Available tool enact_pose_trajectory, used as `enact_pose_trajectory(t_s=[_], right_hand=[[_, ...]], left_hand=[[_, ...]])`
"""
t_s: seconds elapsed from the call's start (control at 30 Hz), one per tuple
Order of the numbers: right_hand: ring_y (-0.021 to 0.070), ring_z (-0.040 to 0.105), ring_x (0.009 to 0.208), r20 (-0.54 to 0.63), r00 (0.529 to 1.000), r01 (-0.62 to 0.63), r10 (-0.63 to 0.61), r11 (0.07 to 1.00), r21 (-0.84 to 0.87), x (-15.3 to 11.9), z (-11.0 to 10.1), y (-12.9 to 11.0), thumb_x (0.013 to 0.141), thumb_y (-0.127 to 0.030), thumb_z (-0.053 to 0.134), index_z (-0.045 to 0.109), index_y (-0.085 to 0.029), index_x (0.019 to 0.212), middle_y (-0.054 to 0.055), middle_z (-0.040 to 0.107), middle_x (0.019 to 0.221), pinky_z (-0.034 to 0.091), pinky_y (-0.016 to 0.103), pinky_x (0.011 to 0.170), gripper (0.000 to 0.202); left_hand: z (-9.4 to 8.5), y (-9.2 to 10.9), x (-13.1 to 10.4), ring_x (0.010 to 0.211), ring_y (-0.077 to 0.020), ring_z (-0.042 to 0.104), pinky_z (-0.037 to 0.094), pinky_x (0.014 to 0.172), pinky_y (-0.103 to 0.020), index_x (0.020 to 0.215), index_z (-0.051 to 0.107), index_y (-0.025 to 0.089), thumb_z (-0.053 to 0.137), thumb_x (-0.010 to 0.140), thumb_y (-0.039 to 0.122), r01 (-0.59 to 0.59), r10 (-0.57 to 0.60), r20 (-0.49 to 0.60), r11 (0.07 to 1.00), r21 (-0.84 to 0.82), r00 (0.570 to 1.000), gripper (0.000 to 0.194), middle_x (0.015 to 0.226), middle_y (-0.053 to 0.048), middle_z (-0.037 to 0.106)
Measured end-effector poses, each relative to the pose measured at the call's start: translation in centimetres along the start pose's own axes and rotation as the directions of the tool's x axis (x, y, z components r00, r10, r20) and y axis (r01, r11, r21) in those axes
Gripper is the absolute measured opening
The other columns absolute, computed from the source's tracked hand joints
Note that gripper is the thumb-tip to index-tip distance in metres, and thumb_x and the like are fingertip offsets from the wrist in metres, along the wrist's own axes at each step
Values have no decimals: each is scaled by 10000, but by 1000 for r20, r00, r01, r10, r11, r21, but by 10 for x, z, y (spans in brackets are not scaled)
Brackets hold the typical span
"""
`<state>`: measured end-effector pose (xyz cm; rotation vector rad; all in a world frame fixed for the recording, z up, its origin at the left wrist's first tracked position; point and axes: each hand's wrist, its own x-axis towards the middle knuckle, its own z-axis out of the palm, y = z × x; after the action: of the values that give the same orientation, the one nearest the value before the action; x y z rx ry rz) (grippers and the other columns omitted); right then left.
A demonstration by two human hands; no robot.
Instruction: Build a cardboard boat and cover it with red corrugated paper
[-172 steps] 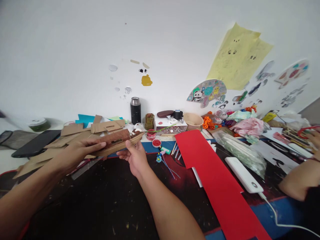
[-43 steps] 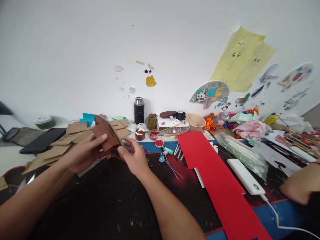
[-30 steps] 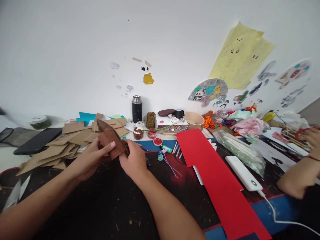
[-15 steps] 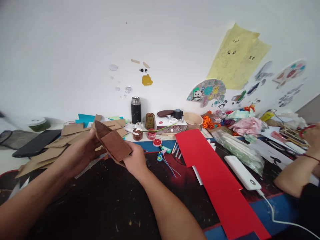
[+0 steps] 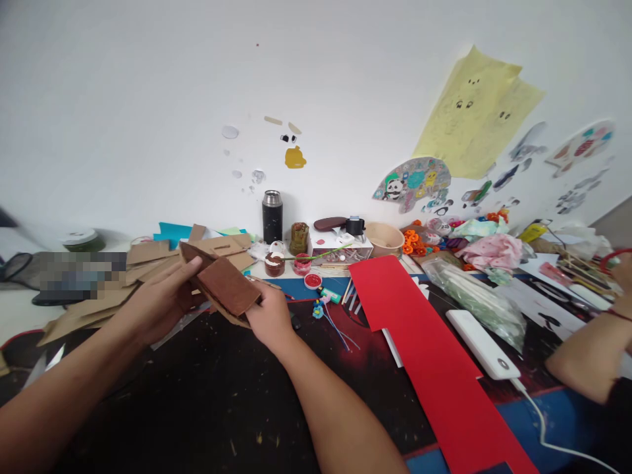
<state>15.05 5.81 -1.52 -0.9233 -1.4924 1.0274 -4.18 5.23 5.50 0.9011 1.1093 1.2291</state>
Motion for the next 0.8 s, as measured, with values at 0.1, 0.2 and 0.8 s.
enact_pose_trajectory(t_s=[0.1, 0.2, 0.8], right_hand=[[346, 791, 1120, 11, 1000, -8, 9, 1000, -27, 2, -2, 4, 906, -256, 698, 895, -268, 1091, 36, 883, 1184, 611, 475, 1014, 270], [341, 793, 1119, 11, 1000, -16, 16, 999, -38, 3, -4, 9, 910, -252, 701, 895, -254, 1097, 37, 888, 1147, 616, 464, 1009, 269], [329, 804, 1077, -19, 1000, -11, 10, 999, -48, 1, -1, 9, 909, -338, 754, 892, -216, 1075, 60, 891, 1130, 637, 419, 951, 248]], left_hand=[[3, -1, -2, 950, -275, 755, 625, 736, -326, 1103, 808, 242, 967, 741, 650, -18, 18, -3, 1000, 15, 1000, 568, 1004, -48, 847], [7, -6, -3, 920, -273, 757, 615, 678, -318, 1127, 793, 236, 960, 725, 679, -38, 38, -14, 999, 35, 999, 622, 1021, -57, 841], [8, -17, 1, 1004, -313, 777, 633, 705, -352, 1145, 799, 234, 890, 731, 765, -90, 96, -57, 991, 97, 994, 679, 1115, -90, 838]])
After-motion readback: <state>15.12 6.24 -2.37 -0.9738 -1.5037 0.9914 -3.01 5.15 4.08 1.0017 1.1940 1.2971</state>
